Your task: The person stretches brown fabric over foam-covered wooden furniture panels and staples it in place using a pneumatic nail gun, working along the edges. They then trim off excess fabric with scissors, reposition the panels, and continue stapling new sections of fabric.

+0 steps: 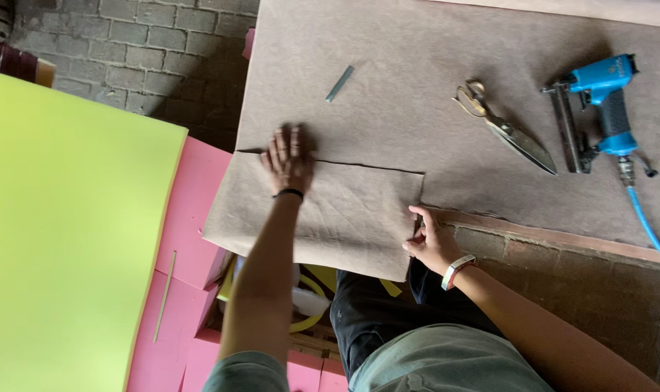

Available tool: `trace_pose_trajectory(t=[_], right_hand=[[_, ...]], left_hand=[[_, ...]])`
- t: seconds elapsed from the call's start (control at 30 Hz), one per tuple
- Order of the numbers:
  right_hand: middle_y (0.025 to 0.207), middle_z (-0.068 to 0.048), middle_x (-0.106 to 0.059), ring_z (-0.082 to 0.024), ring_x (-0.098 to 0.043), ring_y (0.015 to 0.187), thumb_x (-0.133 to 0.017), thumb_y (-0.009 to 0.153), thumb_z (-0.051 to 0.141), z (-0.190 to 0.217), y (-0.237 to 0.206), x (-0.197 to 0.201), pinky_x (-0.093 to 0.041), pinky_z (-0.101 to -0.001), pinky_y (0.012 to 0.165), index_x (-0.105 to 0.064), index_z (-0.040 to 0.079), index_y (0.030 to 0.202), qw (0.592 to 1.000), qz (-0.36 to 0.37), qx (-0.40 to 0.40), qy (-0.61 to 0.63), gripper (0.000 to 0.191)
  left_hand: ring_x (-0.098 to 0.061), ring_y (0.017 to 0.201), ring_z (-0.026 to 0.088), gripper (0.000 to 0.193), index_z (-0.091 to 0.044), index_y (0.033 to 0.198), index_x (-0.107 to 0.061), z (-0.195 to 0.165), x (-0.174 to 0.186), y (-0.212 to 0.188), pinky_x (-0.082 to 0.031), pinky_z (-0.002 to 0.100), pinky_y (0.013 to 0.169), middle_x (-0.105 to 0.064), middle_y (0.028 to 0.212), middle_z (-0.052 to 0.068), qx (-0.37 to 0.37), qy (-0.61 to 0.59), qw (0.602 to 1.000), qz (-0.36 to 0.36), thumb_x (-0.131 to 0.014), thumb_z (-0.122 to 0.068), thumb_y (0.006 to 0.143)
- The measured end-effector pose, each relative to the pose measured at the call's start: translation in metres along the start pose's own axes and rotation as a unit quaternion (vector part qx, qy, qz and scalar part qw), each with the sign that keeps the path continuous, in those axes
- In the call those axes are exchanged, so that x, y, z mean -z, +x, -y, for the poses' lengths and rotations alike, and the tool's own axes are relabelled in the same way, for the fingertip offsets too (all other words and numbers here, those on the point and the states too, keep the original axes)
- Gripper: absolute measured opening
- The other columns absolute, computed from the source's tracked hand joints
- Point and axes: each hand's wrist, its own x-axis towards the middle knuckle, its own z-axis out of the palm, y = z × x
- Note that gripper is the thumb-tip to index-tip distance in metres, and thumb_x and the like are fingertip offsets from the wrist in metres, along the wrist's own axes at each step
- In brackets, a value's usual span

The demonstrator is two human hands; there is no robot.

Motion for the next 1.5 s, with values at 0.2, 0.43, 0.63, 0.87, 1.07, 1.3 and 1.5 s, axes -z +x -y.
trace_pose_trajectory(t=[0.2,0.43,0.63,0.87,1.07,1.3,1.5], right_hand=[[0.101,-0.008,-0.075,-0.019,-0.075,0.091,-0.078,0.085,0.014,-0.04,0.005,0.046,-0.064,-0.0312,0.074,-0.037,0.01,0.143,0.987,-0.081,0.067,0.121,0.072],[0.117,-0.008,-0.071,-0.018,-0.072,0.109,-0.079,0.094,0.012,-0.107,0.036,0.173,-0.064,-0.0299,0.088,-0.062,0.01,0.118,0.9,-0.344,0.255,-0.083,0.029],[0.13,-0.026,-0.057,-0.046,-0.056,0.121,-0.088,0.076,0.017,-0.112,0.08,0.329,-0.049,-0.055,0.096,-0.054,0.001,0.135,0.901,-0.424,0.049,-0.078,0.07],[0.1,-0.017,-0.072,-0.031,-0.07,0.091,-0.09,0.065,0.014,-0.095,0.081,0.377,-0.058,-0.0474,0.085,-0.066,-0.001,0.108,0.982,-0.186,0.014,0.004,0.051],[0.069,-0.003,-0.059,-0.015,-0.057,0.053,-0.075,0.089,0.017,-0.038,0.019,0.321,-0.049,-0.0352,0.048,-0.059,0.008,0.099,0.93,-0.157,0.049,0.328,0.021],[0.066,-0.001,-0.056,-0.016,-0.056,0.055,-0.07,0.091,0.022,0.029,-0.015,0.231,-0.051,-0.0358,0.056,-0.064,-0.001,0.114,0.768,0.041,0.12,0.628,0.033],[0.069,0.001,-0.056,-0.015,-0.056,0.06,-0.073,0.09,0.027,0.049,0.024,0.19,-0.051,-0.0355,0.063,-0.063,0.003,0.12,0.651,0.115,0.19,0.726,0.04]], left_hand=[[-0.02,0.154,0.042,0.081,-0.017,0.166,-0.018,-0.049,-0.051,-0.064,-0.019,0.058,0.123,-0.016,0.17,0.021,-0.136,0.024,0.977,-0.16,-0.048,-0.055,0.102],[-0.008,0.154,0.043,0.088,-0.014,0.162,-0.016,-0.184,-0.049,-0.193,-0.011,0.057,0.123,-0.006,0.168,0.022,-0.24,-0.046,0.969,0.025,-0.055,-0.055,0.095],[-0.014,0.154,0.027,0.07,-0.018,0.157,-0.03,-0.201,-0.014,-0.178,-0.015,0.047,0.123,-0.016,0.168,0.008,-0.169,-0.185,0.961,0.119,-0.06,-0.043,0.099],[-0.072,0.113,0.019,0.035,-0.021,0.13,-0.068,-0.219,-0.004,-0.179,-0.062,0.035,0.092,-0.074,0.124,0.002,0.0,-0.433,0.889,0.148,-0.059,-0.032,0.098],[-0.071,0.117,0.024,0.041,-0.012,0.139,-0.061,-0.29,0.029,-0.181,-0.059,0.037,0.098,-0.07,0.132,0.011,-0.206,-0.473,0.849,0.115,-0.063,-0.024,0.1],[-0.069,0.093,0.044,0.093,0.0,0.157,-0.024,-0.308,0.137,-0.17,-0.058,0.048,0.075,-0.065,0.121,0.029,-0.252,-0.373,0.892,-0.037,-0.074,-0.016,0.08],[-0.076,0.08,0.03,0.061,-0.005,0.143,-0.051,-0.233,0.17,-0.154,-0.061,0.04,0.069,-0.076,0.109,0.017,-0.339,-0.326,0.876,-0.106,-0.076,-0.021,0.09]])
